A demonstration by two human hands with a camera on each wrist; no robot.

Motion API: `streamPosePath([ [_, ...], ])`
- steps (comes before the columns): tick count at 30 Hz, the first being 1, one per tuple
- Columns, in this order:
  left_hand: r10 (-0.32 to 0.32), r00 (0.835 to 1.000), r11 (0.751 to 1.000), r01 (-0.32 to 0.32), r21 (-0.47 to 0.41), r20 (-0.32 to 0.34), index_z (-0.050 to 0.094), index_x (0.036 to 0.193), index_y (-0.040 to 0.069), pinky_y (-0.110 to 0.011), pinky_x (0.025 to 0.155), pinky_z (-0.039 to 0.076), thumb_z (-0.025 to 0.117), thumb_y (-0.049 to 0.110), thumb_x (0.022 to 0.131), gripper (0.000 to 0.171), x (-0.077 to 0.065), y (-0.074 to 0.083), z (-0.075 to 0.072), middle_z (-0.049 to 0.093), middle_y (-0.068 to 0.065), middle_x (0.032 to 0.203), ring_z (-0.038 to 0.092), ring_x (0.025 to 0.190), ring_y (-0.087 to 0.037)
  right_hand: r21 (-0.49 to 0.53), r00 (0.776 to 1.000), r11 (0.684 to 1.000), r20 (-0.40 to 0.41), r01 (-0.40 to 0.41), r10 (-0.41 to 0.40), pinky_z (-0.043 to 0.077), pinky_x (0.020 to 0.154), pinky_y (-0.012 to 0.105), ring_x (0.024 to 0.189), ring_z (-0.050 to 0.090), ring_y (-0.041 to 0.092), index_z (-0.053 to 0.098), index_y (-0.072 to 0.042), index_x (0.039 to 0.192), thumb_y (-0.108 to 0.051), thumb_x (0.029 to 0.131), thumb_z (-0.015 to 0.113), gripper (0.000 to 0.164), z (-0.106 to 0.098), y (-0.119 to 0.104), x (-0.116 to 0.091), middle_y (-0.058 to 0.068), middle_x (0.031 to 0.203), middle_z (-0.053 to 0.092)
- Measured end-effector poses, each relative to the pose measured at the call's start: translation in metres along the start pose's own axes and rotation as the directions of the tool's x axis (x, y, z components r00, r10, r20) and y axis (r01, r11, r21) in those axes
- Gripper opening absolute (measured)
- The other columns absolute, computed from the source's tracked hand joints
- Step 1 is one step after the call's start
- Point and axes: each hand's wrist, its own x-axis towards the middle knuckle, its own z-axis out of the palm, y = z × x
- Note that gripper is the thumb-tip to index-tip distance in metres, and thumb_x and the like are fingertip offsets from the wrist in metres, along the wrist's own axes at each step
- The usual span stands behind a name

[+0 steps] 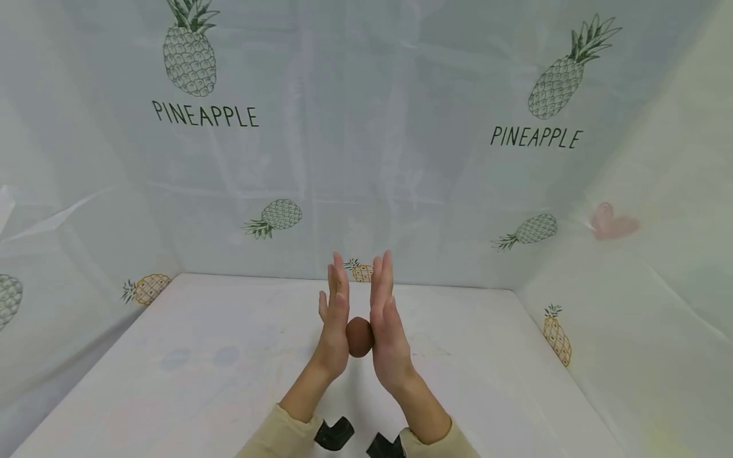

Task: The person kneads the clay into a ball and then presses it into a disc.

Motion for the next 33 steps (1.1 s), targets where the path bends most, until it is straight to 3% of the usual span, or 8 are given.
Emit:
streamPosePath([
  [8, 0.018, 0.999, 1.000, -0.019, 0.020, 0.041, -0.013, 0.169, 0.033, -0.065, 0.117, -0.025, 0.005, 0.050, 0.112, 0.063, -0.005, -0.006, 0.015, -0.015, 0.009, 0.177, -0.022, 0.162, -0.018, 0.005, 0.998, 1.000, -0.057, 0.009, -0.009, -0.021, 0.121, 0.066, 0.163, -0.017, 0.020, -0.015, -0.039, 0.169, -0.050, 0.112, 0.008, 0.062, -0.014, -0.003, 0.002, -0.010, 0.176, -0.015],
  [17, 0.074, 0.993, 0.995, -0.068, -0.069, 0.089, -0.012, 0.170, 0.034, -0.067, 0.118, -0.025, -0.002, 0.053, 0.111, 0.062, -0.008, -0.001, 0.017, -0.018, 0.014, 0.176, -0.021, 0.162, -0.015, 0.018, 0.996, 0.999, -0.081, -0.033, 0.034, -0.019, 0.123, 0.063, 0.163, -0.016, 0.017, -0.015, -0.036, 0.169, -0.048, 0.112, 0.010, 0.063, -0.023, 0.010, 0.007, -0.013, 0.176, -0.015],
  [22, 0.090, 0.993, 0.990, -0.082, -0.114, 0.072, -0.012, 0.170, 0.031, -0.064, 0.118, -0.027, -0.003, 0.057, 0.110, 0.066, -0.006, 0.006, 0.010, -0.019, 0.015, 0.176, -0.023, 0.161, -0.012, 0.026, 0.996, 0.996, -0.042, -0.081, 0.082, -0.019, 0.123, 0.063, 0.163, -0.018, 0.018, -0.015, -0.037, 0.169, -0.047, 0.113, 0.008, 0.062, -0.016, 0.020, 0.007, -0.012, 0.176, -0.017],
  [28, 0.049, 0.998, 0.987, -0.044, -0.152, 0.029, -0.011, 0.169, 0.037, -0.065, 0.123, -0.019, -0.002, 0.066, 0.107, 0.069, -0.001, 0.008, -0.004, -0.019, 0.021, 0.174, -0.021, 0.160, -0.006, 0.018, 0.996, 0.996, 0.001, -0.090, 0.090, -0.019, 0.123, 0.064, 0.163, -0.017, 0.017, -0.014, -0.037, 0.169, -0.045, 0.113, 0.007, 0.060, -0.003, 0.024, 0.004, -0.013, 0.176, -0.015],
  [33, 0.020, 1.000, 0.990, -0.019, -0.137, 0.006, -0.011, 0.168, 0.041, -0.067, 0.122, -0.018, -0.001, 0.067, 0.106, 0.068, 0.003, 0.005, -0.011, -0.020, 0.019, 0.175, -0.021, 0.160, -0.005, 0.002, 0.997, 0.997, 0.013, -0.075, 0.075, -0.018, 0.123, 0.066, 0.163, -0.016, 0.018, -0.012, -0.037, 0.170, -0.045, 0.113, 0.007, 0.060, 0.004, 0.021, 0.001, -0.014, 0.176, -0.014],
])
